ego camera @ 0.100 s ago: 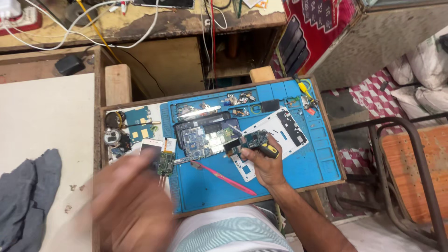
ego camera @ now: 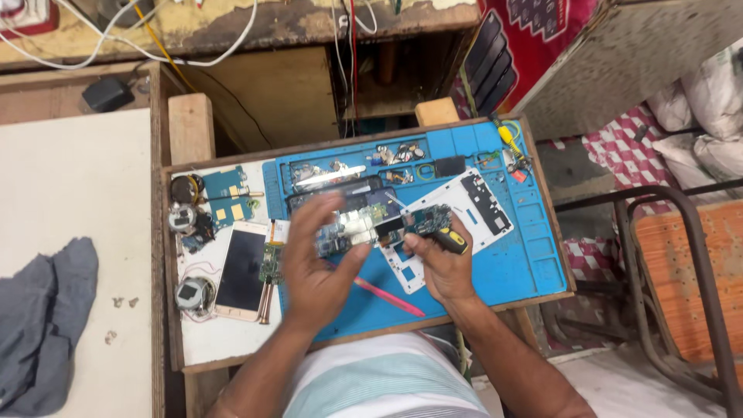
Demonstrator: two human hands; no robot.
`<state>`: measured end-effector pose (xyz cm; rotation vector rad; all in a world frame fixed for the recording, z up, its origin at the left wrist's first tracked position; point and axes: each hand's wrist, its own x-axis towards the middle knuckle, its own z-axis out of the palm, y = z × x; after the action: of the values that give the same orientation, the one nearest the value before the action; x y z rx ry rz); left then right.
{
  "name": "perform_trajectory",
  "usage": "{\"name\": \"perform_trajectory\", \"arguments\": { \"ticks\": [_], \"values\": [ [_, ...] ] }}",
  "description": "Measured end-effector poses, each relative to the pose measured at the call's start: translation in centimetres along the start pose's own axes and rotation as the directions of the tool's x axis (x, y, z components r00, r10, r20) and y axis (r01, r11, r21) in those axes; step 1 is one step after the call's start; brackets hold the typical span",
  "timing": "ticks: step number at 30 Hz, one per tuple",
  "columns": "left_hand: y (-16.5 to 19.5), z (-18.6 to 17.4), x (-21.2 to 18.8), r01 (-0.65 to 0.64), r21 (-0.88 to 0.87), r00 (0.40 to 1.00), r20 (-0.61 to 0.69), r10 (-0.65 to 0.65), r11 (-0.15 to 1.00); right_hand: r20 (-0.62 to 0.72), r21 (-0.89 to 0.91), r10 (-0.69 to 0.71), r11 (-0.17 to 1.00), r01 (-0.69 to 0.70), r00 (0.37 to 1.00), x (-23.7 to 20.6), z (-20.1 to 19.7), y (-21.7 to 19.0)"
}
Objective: The person works at a repair bench on a disassembled smartphone, using a screwdriver to unscrew and pry components from the phone motherboard. They lift the board out of the phone frame, reposition it, and continue unscrewing and adjusting small board components by hand and with the screwdriver.
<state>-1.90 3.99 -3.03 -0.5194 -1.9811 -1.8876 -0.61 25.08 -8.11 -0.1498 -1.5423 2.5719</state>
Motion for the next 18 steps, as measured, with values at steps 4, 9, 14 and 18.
{"name": "perform_trajectory", "arguments": {
  "ticks": [4,9,14,18],
  "values": [
    [-4.0,3.0,-0.9,0.340,-0.147,0.933,0.178,-0.314,0.929,0.003,0.006,-0.022,1.000,0.022,1.000,0.2,-0.1,0.1],
    [-7.6,3.9,-2.5,0.510,-0.403,0.857,0.314,-0.409,0.760,0.046,-0.046,0.000,0.999,0.002,0.999,-0.1,-0.3,0.6],
    [-8.5,2.4,-2.7,0.513,-0.499,0.859,0.299,-0.417,0.699,0.040,-0.019,-0.014,1.000,0.015,0.999,0.0,-0.4,1.0],
    [-8.5,1.6,-2.3,0.508,-0.503,0.860,0.258,-0.439,0.699,0.002,0.018,-0.018,1.000,0.018,1.000,0.5,-0.8,1.0]
  ]
}}
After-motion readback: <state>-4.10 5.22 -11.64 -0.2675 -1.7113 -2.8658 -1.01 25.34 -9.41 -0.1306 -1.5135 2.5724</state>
